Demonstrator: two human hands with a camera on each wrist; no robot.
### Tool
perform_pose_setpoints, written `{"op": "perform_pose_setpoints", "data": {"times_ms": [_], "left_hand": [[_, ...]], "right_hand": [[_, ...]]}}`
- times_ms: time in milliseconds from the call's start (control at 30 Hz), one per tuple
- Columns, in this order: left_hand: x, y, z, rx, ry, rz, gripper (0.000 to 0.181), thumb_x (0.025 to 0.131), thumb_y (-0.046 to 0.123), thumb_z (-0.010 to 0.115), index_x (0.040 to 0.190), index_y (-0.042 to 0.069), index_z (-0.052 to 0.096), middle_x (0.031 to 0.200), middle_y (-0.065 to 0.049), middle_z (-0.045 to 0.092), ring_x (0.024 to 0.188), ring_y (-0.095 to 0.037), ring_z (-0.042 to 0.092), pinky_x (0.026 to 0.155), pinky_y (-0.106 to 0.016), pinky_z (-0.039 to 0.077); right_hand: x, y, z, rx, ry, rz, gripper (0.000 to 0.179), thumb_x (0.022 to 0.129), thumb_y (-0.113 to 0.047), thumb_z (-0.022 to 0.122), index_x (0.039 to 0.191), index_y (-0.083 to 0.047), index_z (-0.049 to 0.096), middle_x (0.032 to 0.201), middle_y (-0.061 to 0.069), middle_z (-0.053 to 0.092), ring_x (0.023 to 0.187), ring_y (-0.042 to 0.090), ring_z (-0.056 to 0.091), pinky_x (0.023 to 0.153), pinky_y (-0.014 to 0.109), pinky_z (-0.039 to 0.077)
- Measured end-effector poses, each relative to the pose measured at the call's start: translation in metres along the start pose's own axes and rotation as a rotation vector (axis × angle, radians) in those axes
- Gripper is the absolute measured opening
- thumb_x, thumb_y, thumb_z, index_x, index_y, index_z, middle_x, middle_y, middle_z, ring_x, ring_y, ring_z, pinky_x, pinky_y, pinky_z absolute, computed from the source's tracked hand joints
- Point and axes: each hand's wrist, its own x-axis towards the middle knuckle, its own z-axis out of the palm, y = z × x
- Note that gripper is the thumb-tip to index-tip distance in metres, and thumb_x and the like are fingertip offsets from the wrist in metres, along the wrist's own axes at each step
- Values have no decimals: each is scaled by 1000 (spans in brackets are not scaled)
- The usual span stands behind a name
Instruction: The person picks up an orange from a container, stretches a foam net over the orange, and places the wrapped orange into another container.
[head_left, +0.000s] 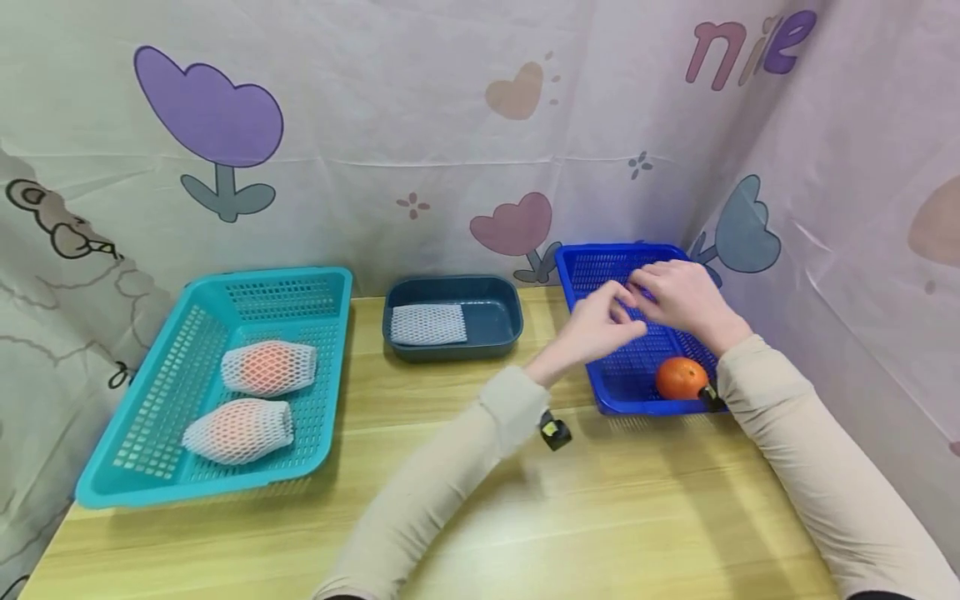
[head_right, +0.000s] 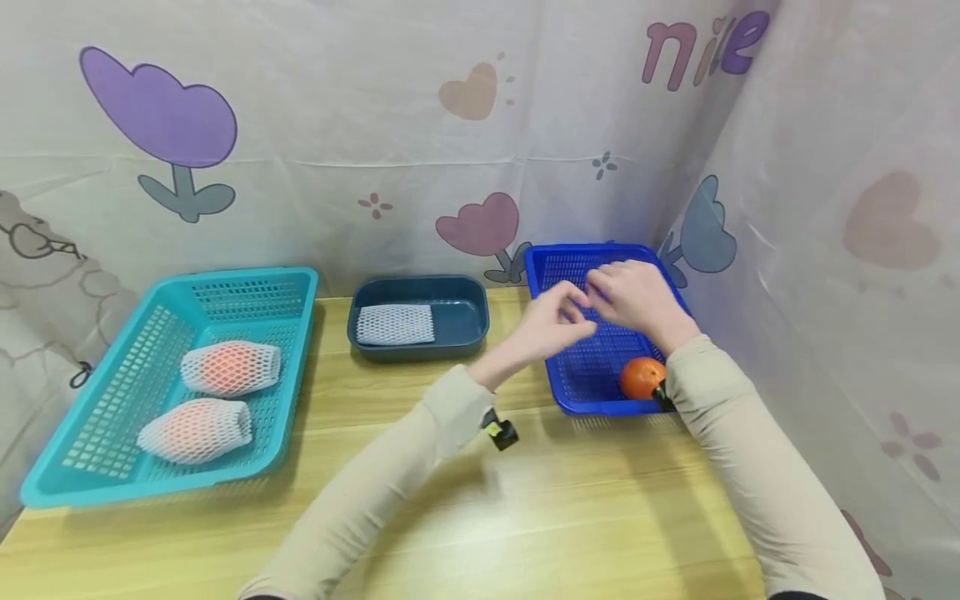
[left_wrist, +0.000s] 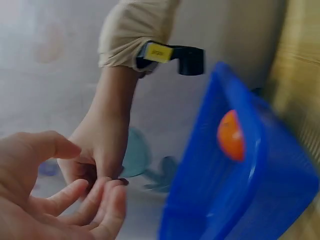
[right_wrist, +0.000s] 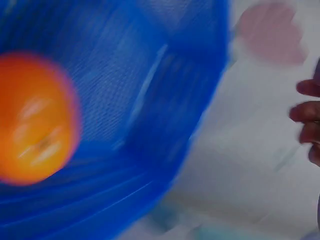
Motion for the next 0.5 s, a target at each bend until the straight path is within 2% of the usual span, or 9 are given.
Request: {"op": "perform_pose_setpoints", "data": {"times_ms": [67,133,200,367,500], "left_hand": [[9,-3,20,42,-29,-38,32,86,19,74,113,12,57,86,5,65,77,-5,61,66,-16,47],[16,-5,39,80,-52,-74,38,86,23,74,118,12,56,91,4,65,83,-6,59,69,-17,46],[22,-8,57,126,-57,-111,44,86,27,74,123,12,56,98,2,65,90,-8,59,73,-18,46],[27,-11,93,304,-104,-203,54,86,33,73,133,17,52,118,0,60,106,-12,56,85,-24,47],[27,-16,113,380,-136,-237,56,82,27,73,133,15,53,119,-2,57,100,-15,56,80,-26,48]], "right_hand": [[-25,15,1,23,-104,122,9,80,-8,68,88,-5,68,76,9,65,62,28,58,52,44,49],[-49,27,1,69,-219,229,18,77,-3,70,95,-5,70,83,10,67,66,27,59,56,47,51],[-69,35,0,134,-326,302,25,76,1,70,100,-4,70,85,9,68,69,25,59,60,47,51],[-101,47,2,293,-502,361,32,72,7,69,102,0,70,81,5,67,69,19,58,63,40,51],[-110,51,4,377,-606,402,37,67,10,66,102,0,70,83,5,67,72,20,58,63,35,48]]}}
